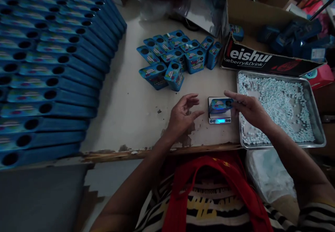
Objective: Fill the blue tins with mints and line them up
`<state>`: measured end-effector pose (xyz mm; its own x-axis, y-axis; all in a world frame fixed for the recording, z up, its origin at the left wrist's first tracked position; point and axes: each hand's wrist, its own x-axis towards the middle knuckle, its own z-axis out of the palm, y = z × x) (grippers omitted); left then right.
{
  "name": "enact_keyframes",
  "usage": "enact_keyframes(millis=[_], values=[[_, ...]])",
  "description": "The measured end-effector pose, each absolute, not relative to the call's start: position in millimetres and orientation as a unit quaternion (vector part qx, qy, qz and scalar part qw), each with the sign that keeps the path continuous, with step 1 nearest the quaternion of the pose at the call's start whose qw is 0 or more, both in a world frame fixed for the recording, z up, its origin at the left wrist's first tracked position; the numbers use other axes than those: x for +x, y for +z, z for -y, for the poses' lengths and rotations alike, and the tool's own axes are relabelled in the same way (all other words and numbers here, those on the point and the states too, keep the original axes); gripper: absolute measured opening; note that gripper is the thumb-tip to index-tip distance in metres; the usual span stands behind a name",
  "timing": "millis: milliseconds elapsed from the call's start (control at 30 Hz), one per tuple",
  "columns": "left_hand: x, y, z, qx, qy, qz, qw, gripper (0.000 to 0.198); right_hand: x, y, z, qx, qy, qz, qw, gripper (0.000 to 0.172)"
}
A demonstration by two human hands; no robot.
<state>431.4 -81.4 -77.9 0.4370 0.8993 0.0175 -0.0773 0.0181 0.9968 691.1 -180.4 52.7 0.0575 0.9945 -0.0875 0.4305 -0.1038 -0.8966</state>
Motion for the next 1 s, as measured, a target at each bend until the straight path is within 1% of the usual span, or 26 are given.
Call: enact_keyframes(millis=[100,167,300,433,500,633,700,733,767,833,867,933,1000], values=[[425,-76,78,0.586,0.383,-0.36,0.616,0.069,691,53,180,-0.622,0.451,0.515,0.38,0.056],[425,-73,77,0.59,0.382,-0.362,0.612,0.065,692,53,180,-0.615,0.472,0.507,0.376,0.057],[428,-62,76,0.6,0.388,-0.355,0.603,0.059,693,51,179,-0.631,0.437,0.543,0.34,0.056],[427,-52,77,0.608,0.383,-0.371,0.588,0.055,691,54,182,-0.632,0.44,0.536,0.346,0.056],[426,-47,77,0.609,0.385,-0.381,0.579,0.054,696,58,182,-0.624,0.439,0.513,0.393,0.05],[420,-34,75,0.629,0.4,-0.386,0.543,0.048,731,58,183,-0.619,0.349,0.396,0.582,0.031],[415,-27,71,0.643,0.412,-0.381,0.521,0.047,758,48,189,-0.631,0.311,0.303,0.643,0.022],[413,-24,69,0.649,0.418,-0.378,0.512,0.047,770,40,194,-0.649,0.309,0.253,0.647,0.024],[411,-22,67,0.654,0.422,-0.376,0.503,0.046,780,31,201,-0.67,0.318,0.209,0.638,0.029],[410,-20,63,0.667,0.421,-0.374,0.487,0.044,792,13,214,-0.704,0.364,0.144,0.593,0.04],[411,-20,61,0.676,0.419,-0.372,0.479,0.042,795,5,220,-0.708,0.391,0.125,0.575,0.043],[416,-21,60,0.695,0.414,-0.362,0.463,0.041,794,-3,228,-0.692,0.436,0.11,0.564,0.039],[423,-20,60,0.716,0.404,-0.357,0.443,0.042,787,-1,229,-0.668,0.468,0.121,0.566,0.028]])
